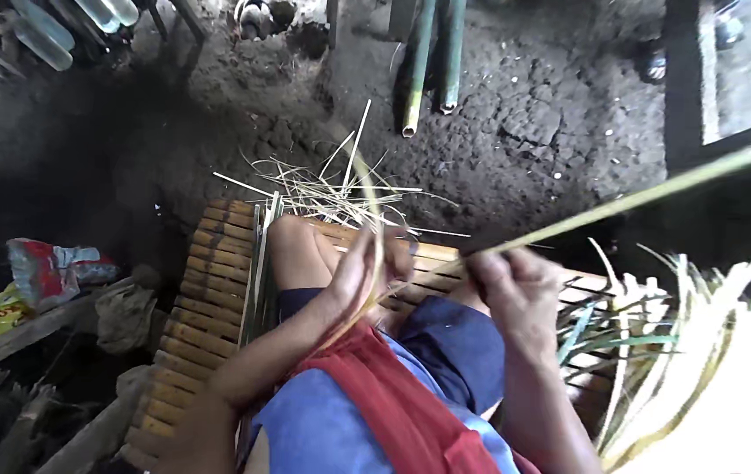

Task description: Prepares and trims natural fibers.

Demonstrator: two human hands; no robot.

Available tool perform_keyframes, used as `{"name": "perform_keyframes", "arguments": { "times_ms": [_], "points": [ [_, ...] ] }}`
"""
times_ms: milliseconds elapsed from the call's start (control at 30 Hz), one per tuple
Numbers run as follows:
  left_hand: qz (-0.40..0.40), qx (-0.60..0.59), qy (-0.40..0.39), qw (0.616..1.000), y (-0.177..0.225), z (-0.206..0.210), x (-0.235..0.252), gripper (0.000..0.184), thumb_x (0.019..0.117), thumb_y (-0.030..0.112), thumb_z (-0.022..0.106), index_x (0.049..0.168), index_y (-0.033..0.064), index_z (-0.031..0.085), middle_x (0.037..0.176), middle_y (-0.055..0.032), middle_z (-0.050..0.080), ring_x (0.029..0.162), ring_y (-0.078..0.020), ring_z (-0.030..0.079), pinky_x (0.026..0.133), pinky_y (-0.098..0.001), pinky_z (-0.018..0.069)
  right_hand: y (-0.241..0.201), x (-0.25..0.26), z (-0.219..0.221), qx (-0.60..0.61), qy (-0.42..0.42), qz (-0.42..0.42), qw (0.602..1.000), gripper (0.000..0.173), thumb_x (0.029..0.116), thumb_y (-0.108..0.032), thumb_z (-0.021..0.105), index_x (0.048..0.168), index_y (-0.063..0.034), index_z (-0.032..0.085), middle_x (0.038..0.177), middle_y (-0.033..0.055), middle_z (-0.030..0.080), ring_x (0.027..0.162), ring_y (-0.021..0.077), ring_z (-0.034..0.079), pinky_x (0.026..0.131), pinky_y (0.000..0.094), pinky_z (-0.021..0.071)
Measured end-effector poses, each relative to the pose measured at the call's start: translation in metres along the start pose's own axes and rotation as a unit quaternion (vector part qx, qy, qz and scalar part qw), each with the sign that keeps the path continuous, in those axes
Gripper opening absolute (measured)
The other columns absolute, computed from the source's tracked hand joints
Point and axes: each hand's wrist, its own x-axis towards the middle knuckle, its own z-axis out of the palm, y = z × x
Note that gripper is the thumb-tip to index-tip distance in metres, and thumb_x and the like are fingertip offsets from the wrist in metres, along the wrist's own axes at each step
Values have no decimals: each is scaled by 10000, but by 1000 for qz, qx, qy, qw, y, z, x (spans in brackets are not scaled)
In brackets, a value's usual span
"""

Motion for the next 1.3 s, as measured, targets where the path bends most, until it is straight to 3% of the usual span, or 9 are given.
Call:
{"name": "perform_keyframes", "arguments": {
  "times_ms": [100, 267, 467, 633, 800, 967, 1033, 1167, 1300],
  "points": [
    [-10, -21, -76, 997, -8, 13, -11, 491, 1119, 368, 196, 862, 183, 571, 645, 73, 529, 608, -45, 544, 641, -208, 492, -2, 10, 4, 11, 12, -19, 1000, 213, 1025, -308, 569, 873, -177, 640, 700, -174, 609, 595, -81, 565, 549, 145, 500],
    [103, -106, 48, 988, 0, 9, -2, 469, 1116, 408, 179, 785, 247, 470, 557, 123, 408, 450, 0, 392, 465, -143, 367, -11, -15, 17, -3, -113, -133, 985, 444, 1024, -420, 594, 799, -49, 688, 695, -4, 646, 659, -18, 587, 632, 169, 489],
    [298, -224, 287, 882, 52, -63, 36, 525, 1122, 327, 126, 709, 195, 422, 450, 101, 339, 344, -26, 320, 389, -162, 320, -18, -60, -51, 36, -92, -89, 991, 328, 1055, -475, 522, 945, -204, 670, 798, -135, 644, 742, -103, 590, 683, 96, 477],
    [336, -206, 340, 854, 66, -86, 43, 499, 1121, 325, 134, 733, 190, 417, 461, 103, 329, 354, -30, 328, 394, -165, 335, -19, -85, -74, 44, -6, -38, 998, 218, 1057, -442, 528, 1031, -327, 712, 875, -242, 677, 748, -137, 598, 662, 66, 485],
    [197, 5, 145, 970, 33, -73, 32, 492, 1093, 536, 107, 1025, 246, 499, 538, 155, 359, 404, 33, 328, 431, -126, 351, -17, -89, -116, -135, 95, 158, 974, 377, 1020, -416, 553, 938, -67, 669, 722, -140, 586, 629, -114, 532, 600, 108, 476],
    [190, 327, 135, 916, 81, -106, 36, 436, 1132, 286, 220, 1423, 118, 499, 621, 137, 450, 448, 13, 416, 435, -153, 392, 8, -130, -209, -231, 106, 536, 805, 279, 1078, -258, 532, 1044, 2, 626, 701, 78, 558, 540, 149, 488, 549, 343, 444],
    [198, 399, 116, 888, 94, -112, 29, 433, 1120, 222, 219, 1429, 36, 460, 622, 158, 466, 457, 29, 440, 456, -149, 421, 32, -169, -230, -271, 116, 617, 729, 273, 1064, -242, 571, 1112, 20, 633, 789, 158, 602, 615, 244, 538, 611, 454, 470],
    [163, 474, 24, 865, 91, -114, 13, 450, 1109, 258, 212, 1353, 9, 496, 625, 187, 434, 469, 68, 403, 460, -122, 385, 65, -213, -223, -318, 168, 705, 611, 431, 963, -241, 723, 1168, 130, 644, 1173, 392, 624, 1140, 567, 588, 953, 750, 405],
    [149, 558, -104, 809, 71, -86, -7, 448, 1089, 302, 390, 1215, -81, 585, 659, 200, 496, 559, 135, 463, 556, -89, 429, 68, -190, -173, -290, 253, 650, 656, 410, 1049, -185, 572, 1311, 130, 555, 1232, 398, 595, 1171, 566, 583, 973, 710, 438]
  ]
}}
